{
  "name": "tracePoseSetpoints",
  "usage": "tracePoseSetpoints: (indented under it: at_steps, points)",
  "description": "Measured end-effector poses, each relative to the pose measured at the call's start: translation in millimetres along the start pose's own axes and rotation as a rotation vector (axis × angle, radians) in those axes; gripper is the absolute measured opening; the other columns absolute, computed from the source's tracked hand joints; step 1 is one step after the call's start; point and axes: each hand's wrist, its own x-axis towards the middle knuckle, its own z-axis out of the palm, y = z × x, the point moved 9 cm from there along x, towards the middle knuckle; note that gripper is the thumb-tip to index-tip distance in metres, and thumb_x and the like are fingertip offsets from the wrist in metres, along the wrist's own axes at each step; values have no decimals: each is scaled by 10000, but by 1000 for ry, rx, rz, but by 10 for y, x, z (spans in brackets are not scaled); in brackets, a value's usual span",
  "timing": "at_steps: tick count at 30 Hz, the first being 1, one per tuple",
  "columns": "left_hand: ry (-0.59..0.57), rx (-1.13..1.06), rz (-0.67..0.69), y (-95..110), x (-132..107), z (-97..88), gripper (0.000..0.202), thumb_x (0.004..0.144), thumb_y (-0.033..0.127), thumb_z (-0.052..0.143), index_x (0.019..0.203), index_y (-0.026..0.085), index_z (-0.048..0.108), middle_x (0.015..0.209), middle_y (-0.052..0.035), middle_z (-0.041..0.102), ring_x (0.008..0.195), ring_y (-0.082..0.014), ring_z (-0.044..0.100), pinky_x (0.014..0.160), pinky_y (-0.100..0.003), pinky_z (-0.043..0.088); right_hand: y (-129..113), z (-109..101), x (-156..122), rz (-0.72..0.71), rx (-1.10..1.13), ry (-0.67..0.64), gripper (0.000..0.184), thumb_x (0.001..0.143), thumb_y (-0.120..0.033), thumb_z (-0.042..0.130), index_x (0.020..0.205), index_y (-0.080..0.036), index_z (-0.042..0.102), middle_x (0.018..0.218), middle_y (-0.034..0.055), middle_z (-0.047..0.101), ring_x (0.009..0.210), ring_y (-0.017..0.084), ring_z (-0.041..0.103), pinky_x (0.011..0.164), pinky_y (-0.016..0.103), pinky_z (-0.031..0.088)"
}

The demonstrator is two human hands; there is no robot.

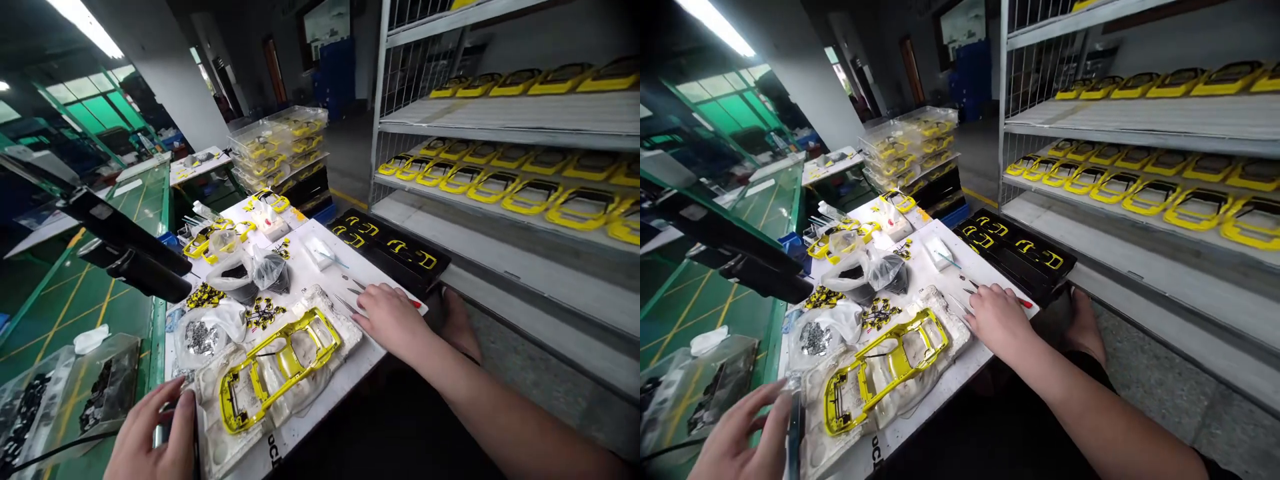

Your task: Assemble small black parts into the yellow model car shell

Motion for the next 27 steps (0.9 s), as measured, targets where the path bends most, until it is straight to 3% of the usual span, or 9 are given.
tracePoseSetpoints:
  at_steps: [3,6,8,10,16,23,27]
  points:
    - [-212,146,23,21,521,154,543,1045,715,554,1188,257,808,1262,-115,823,926,-302,787,845,-419,620,-46,24,-2,14,-6,2,156,1090,-256,719,1058,-150,829,1163,168,798,1194,381,725,1017,498,550]
    - [-414,370,84,-45,962,454,631,1061,696,451,1245,223,825,1317,-150,819,1026,-334,809,905,-425,621,-40,8,-14,22,-7,-2,149,1076,-209,702,1051,-134,828,1143,180,805,1194,384,738,1015,487,555]
    - [-567,514,162,-102,1132,716,616,1085,598,391,1272,211,832,1365,-168,813,1093,-343,813,946,-419,609,-19,-4,-45,19,0,-11,139,1063,-197,707,1050,-131,828,1137,176,811,1191,380,750,1013,476,568]
    - [-637,560,193,-153,1248,908,523,1047,523,475,1226,202,848,1302,-175,838,1105,-355,813,934,-408,598,8,-12,-93,15,13,-24,124,1056,-200,718,1041,-139,825,1148,167,818,1195,371,762,1017,464,582]
    - [-673,581,213,-227,1357,1177,303,973,406,571,1020,252,828,1051,-119,866,956,-318,807,797,-349,546,75,-39,-254,35,52,-76,123,1078,-194,698,1077,-139,807,1102,155,844,1139,357,812,959,430,621]
    - [-607,579,198,-280,1347,1109,226,973,423,623,1036,272,780,930,-72,840,837,-276,783,718,-301,495,42,-35,-309,14,168,-93,205,1045,-62,666,1176,-123,812,1136,159,845,1153,369,819,952,424,630]
    - [-555,568,183,-302,1328,1009,321,1022,365,558,1228,268,783,1073,-77,873,941,-288,812,736,-306,506,72,-36,-312,-1,299,-45,361,1098,-119,631,1431,-177,755,1248,105,836,1187,295,810,1012,390,630]
